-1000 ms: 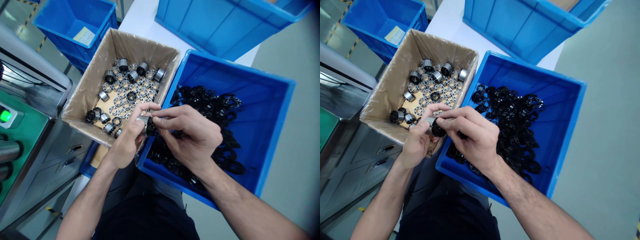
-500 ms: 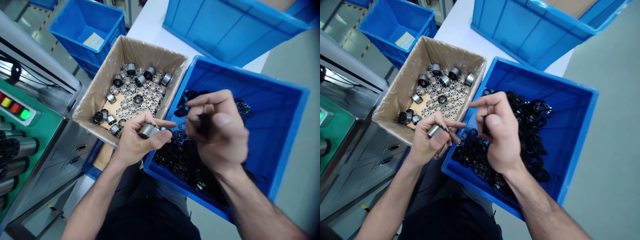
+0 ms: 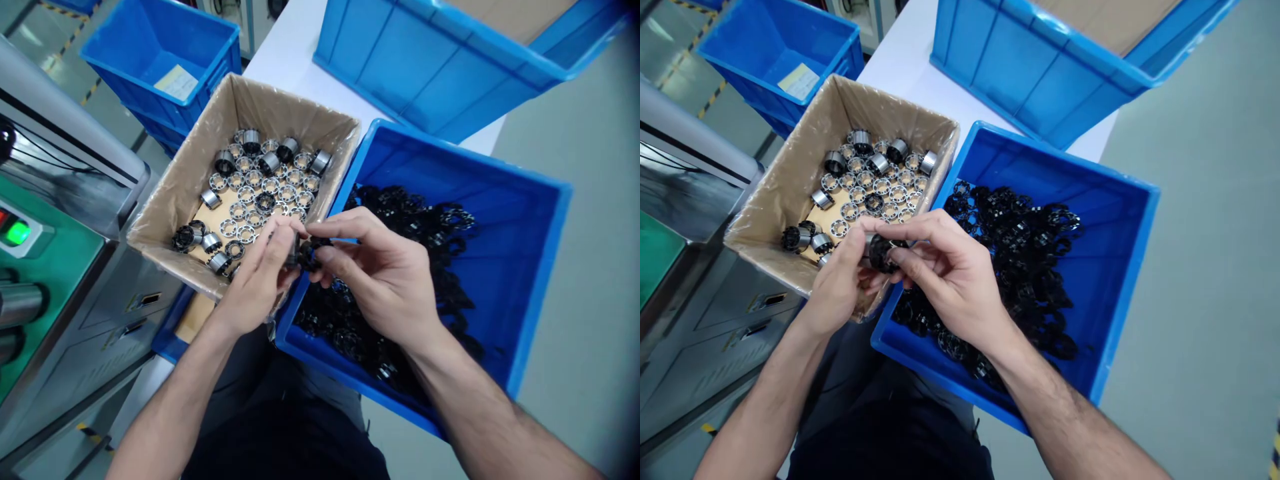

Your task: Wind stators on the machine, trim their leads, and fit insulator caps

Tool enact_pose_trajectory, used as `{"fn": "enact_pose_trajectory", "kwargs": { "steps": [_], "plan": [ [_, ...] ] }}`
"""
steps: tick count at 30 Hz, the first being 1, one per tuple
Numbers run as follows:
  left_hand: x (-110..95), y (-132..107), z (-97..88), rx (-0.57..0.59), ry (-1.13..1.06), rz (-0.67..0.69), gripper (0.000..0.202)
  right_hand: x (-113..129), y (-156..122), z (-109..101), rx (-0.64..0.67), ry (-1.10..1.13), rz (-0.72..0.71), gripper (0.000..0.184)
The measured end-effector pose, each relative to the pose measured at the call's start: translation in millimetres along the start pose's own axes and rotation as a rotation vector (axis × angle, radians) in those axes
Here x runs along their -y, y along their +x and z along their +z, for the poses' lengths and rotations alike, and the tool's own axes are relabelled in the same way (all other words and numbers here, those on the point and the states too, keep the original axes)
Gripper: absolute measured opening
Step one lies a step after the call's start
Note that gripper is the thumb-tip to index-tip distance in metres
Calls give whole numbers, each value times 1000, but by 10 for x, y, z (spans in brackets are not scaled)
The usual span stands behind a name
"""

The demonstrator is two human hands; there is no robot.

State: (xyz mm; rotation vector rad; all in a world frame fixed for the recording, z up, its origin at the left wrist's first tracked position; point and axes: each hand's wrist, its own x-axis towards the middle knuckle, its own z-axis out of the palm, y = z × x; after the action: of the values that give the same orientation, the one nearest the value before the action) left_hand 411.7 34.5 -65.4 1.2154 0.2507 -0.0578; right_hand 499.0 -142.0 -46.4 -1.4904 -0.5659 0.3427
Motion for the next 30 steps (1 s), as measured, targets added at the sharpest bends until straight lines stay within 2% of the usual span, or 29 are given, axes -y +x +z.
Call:
{"fn": "enact_pose_trajectory", "kwargs": {
  "steps": [6,11,19,23,26,28,30],
  "plan": [
    [3,-8,16,22,36,19,51,-41,-32,55,-146,-88,-13,10],
    [-34,-23,29,40,58,10,51,-55,-50,83,-164,-153,-26,12],
    [-59,-57,10,54,123,32,49,-63,-82,130,-218,-247,-172,22],
    [-19,-60,15,86,121,50,44,-131,-130,235,-244,-185,-81,16],
    [-9,-56,25,103,144,70,43,-148,-126,242,-211,-151,-28,13],
    [-68,-45,-31,75,210,100,44,-137,-88,179,-174,-213,-93,16],
    [-188,-20,-191,-31,424,157,44,-118,-31,74,-158,-285,-140,19]
  ]
}}
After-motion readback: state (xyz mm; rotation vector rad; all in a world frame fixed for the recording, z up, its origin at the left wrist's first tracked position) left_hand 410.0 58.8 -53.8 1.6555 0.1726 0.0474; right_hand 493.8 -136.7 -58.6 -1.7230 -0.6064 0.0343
